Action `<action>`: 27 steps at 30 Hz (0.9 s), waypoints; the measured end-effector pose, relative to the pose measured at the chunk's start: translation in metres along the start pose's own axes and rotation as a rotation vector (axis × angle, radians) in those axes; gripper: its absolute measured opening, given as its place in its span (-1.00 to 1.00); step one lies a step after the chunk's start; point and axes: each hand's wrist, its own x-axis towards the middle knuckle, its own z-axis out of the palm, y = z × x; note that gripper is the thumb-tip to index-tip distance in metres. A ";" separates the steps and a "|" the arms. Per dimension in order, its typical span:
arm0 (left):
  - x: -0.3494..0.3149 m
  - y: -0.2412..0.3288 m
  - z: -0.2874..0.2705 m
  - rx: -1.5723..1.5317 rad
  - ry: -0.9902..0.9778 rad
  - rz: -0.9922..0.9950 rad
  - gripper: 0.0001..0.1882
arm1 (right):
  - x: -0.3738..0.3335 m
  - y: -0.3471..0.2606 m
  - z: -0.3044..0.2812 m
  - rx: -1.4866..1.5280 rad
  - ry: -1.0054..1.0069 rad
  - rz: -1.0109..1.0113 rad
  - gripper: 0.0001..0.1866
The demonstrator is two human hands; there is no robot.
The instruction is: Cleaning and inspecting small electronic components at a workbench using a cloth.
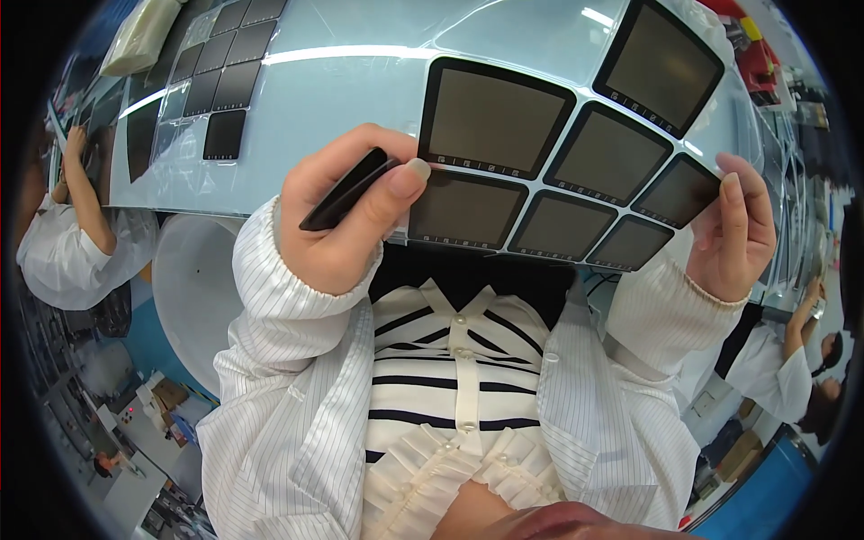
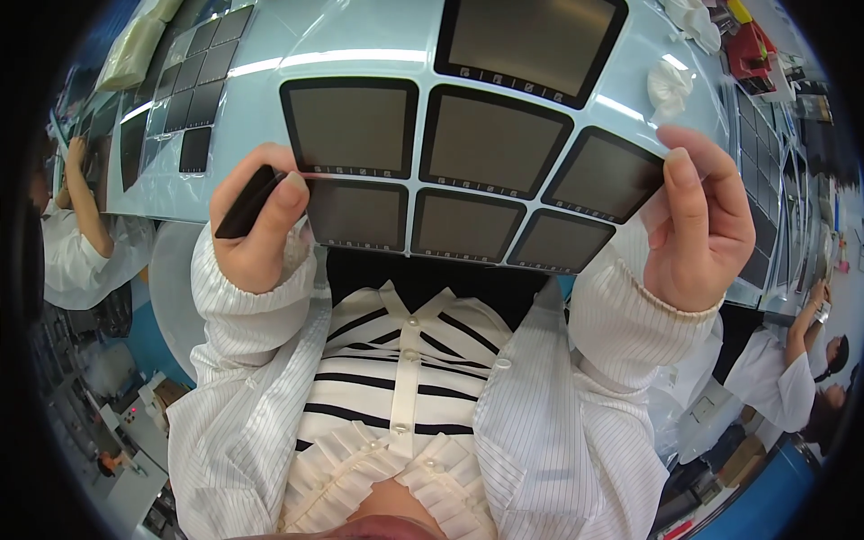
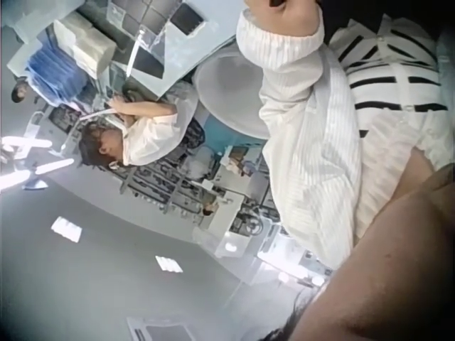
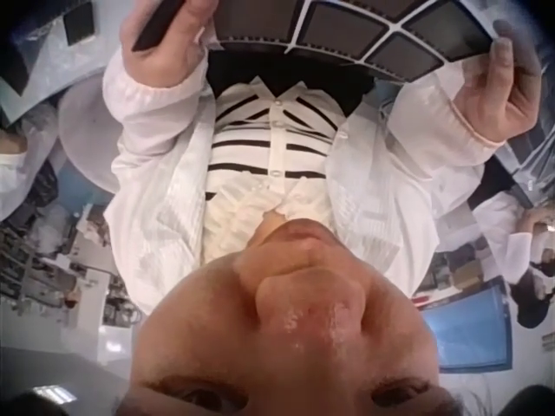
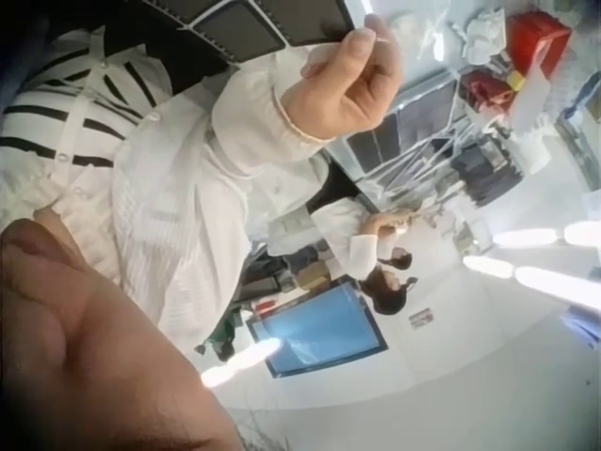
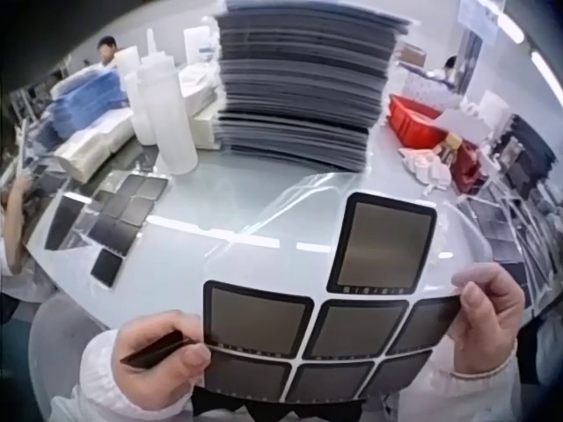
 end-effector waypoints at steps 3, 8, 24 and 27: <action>-0.001 0.006 -0.005 0.006 0.006 0.015 -0.79 | 0.002 -0.003 -0.001 -0.015 -0.034 -0.001 -0.80; -0.001 0.006 -0.006 0.027 0.013 0.089 -0.79 | 0.002 -0.007 0.004 0.240 -0.116 0.201 -0.79; -0.003 0.004 -0.023 0.048 0.165 0.158 -0.76 | 0.003 -0.018 0.035 0.305 -0.161 0.142 -0.79; -0.004 0.003 -0.027 0.065 0.182 0.184 -0.76 | 0.002 -0.021 0.042 0.329 -0.162 0.161 -0.80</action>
